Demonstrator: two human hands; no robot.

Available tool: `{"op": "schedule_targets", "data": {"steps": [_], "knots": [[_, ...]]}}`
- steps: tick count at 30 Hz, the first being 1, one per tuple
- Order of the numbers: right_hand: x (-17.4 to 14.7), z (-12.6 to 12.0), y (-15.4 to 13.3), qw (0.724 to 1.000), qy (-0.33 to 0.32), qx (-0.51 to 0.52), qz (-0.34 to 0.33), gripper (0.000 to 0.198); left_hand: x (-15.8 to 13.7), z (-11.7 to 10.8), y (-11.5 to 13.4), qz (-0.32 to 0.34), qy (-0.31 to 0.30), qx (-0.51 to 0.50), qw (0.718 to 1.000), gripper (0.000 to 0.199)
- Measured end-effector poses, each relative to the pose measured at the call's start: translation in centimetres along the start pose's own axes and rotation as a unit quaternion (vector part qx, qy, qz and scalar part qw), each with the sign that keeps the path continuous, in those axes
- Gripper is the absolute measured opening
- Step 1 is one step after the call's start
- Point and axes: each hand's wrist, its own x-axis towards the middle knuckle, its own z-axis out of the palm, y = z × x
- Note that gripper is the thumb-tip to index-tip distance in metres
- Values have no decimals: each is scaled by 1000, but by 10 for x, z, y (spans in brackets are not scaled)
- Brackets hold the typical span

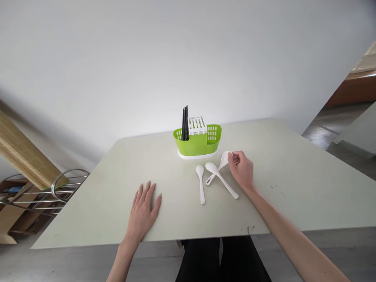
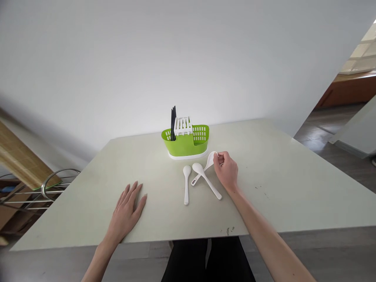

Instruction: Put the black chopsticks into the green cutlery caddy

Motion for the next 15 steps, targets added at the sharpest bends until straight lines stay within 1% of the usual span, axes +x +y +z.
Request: {"op": "schedule_targets", "data": {"steps": [3, 6, 10, 15], "knots": [[0, -1, 0, 1000, 14, -19, -2, 43, 0, 0, 0, 2, -1, 3, 1000, 63], [2, -1, 1, 999, 16, -35, 14, 41, 0, -1, 0, -5, -10, 6, 1000, 64], [5, -4, 5, 997, 22, -58, 46, 38, 0, -1, 0, -4, -8, 2, 1000, 63], [11, -10, 9, 991, 55, -67, 104, 34, 0, -1, 0, -3, -1, -1, 1000, 62]]}}
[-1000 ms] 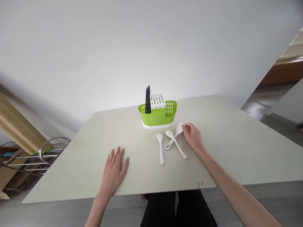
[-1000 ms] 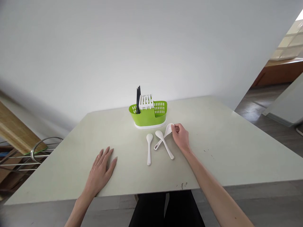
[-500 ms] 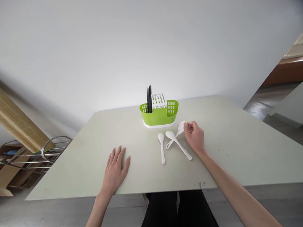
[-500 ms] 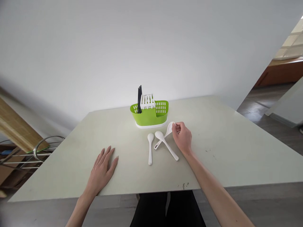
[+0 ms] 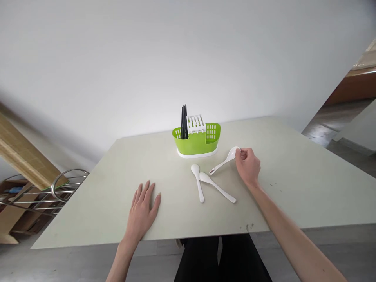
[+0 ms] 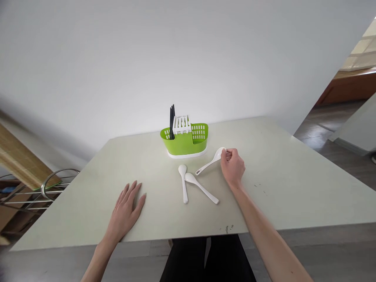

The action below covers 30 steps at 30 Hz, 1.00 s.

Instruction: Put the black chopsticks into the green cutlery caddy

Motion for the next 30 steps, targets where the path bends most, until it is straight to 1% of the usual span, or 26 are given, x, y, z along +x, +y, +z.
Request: {"op": "schedule_targets", "data": {"steps": [4, 9, 13, 18, 23, 26, 30], "knots": [[4, -2, 1, 998, -1, 49, 51, 33, 1, 0, 0, -2, -2, -1, 1000, 63], [3, -1, 0, 988, -35, 136, 70, 34, 1, -2, 1, -2, -3, -2, 1000, 63], [-2, -1, -7, 972, -98, 198, 74, 37, 1, -2, 2, 0, 2, -7, 1000, 62], [-12, 1, -16, 952, -185, 243, 38, 42, 1, -1, 1, -1, 2, -4, 1000, 62], [-17, 7, -18, 917, -273, 290, 25, 45, 1, 0, -1, 2, 4, 3, 1000, 63], [-18, 10, -17, 902, -303, 307, 36, 46, 1, -1, 0, -1, -2, 3, 1000, 64], [-18, 11, -18, 890, -316, 325, 44, 47, 1, -3, 1, -6, -11, 0, 1000, 64]]}}
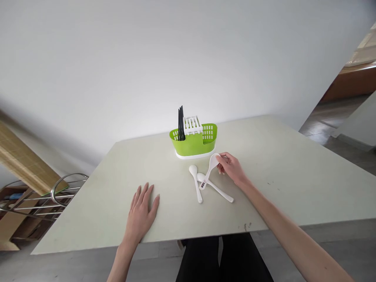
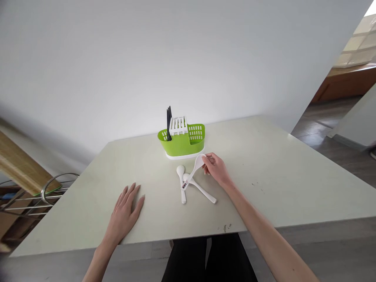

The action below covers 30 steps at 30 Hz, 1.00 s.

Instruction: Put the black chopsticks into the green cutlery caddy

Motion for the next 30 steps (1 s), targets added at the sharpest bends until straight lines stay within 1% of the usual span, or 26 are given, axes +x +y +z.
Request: {"op": "schedule_targets", "data": {"steps": [6, 12, 15, 17, 19, 21, 23, 25, 27, 30], "knots": [[0, 0, 0, 1000, -11, 14, 6, 39, 0, 0, 0, 3, 7, 1, 1000, 63], [0, 2, -1, 999, -24, 24, 26, 34, -1, -1, -1, 2, 11, -11, 1000, 62], [-1, 4, -4, 998, -36, 35, 35, 34, -1, -8, 4, 3, 12, -52, 999, 59], [-3, 5, -6, 997, -55, 47, 39, 35, -1, -17, 14, 0, 14, -104, 995, 52], [-6, 6, -9, 995, -77, 59, 39, 36, 2, -28, 31, -17, 9, -164, 986, 47], [-9, 7, -12, 992, -98, 64, 42, 37, 7, -40, 54, -30, -14, -214, 976, 44], [-12, 7, -14, 989, -122, 63, 46, 37, 16, -50, 82, -15, -55, -247, 967, 45], [-15, 8, -16, 985, -150, 68, 50, 37, 29, -57, 113, 18, -111, -268, 957, 47], [-16, 8, -16, 979, -180, 84, 55, 37, 44, -60, 142, 44, -166, -279, 945, 49], [-16, 9, -16, 970, -204, 116, 70, 40, 66, -59, 177, 57, -218, -275, 935, 50]]}}
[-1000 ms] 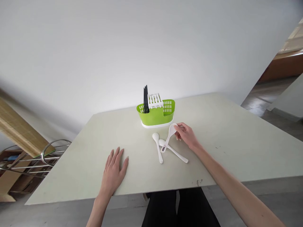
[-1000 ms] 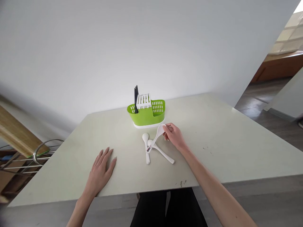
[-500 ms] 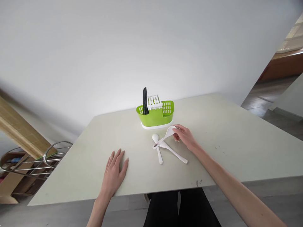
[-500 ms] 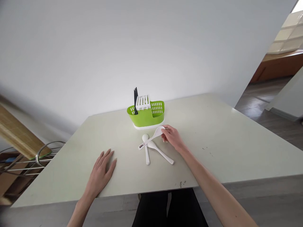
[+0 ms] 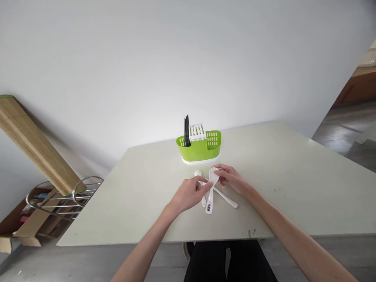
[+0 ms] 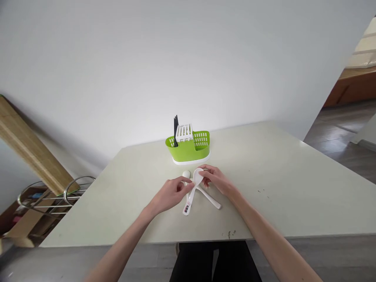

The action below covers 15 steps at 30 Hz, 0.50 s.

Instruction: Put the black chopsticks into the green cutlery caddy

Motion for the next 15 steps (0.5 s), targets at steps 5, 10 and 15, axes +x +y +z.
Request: {"op": "schedule_targets", "data": {"steps": [5, 10, 15], "knots": [[0, -2, -2, 998, -20, 56, -1, 35, 27, 5, 24, -6, -79, -26, 997, 48], [1, 0, -5, 994, -55, 91, -19, 37, 28, -6, 27, -46, -129, -110, 984, 46], [0, 0, -6, 993, -73, 93, -27, 43, 33, -51, 20, -18, 51, -142, 988, 53]]}}
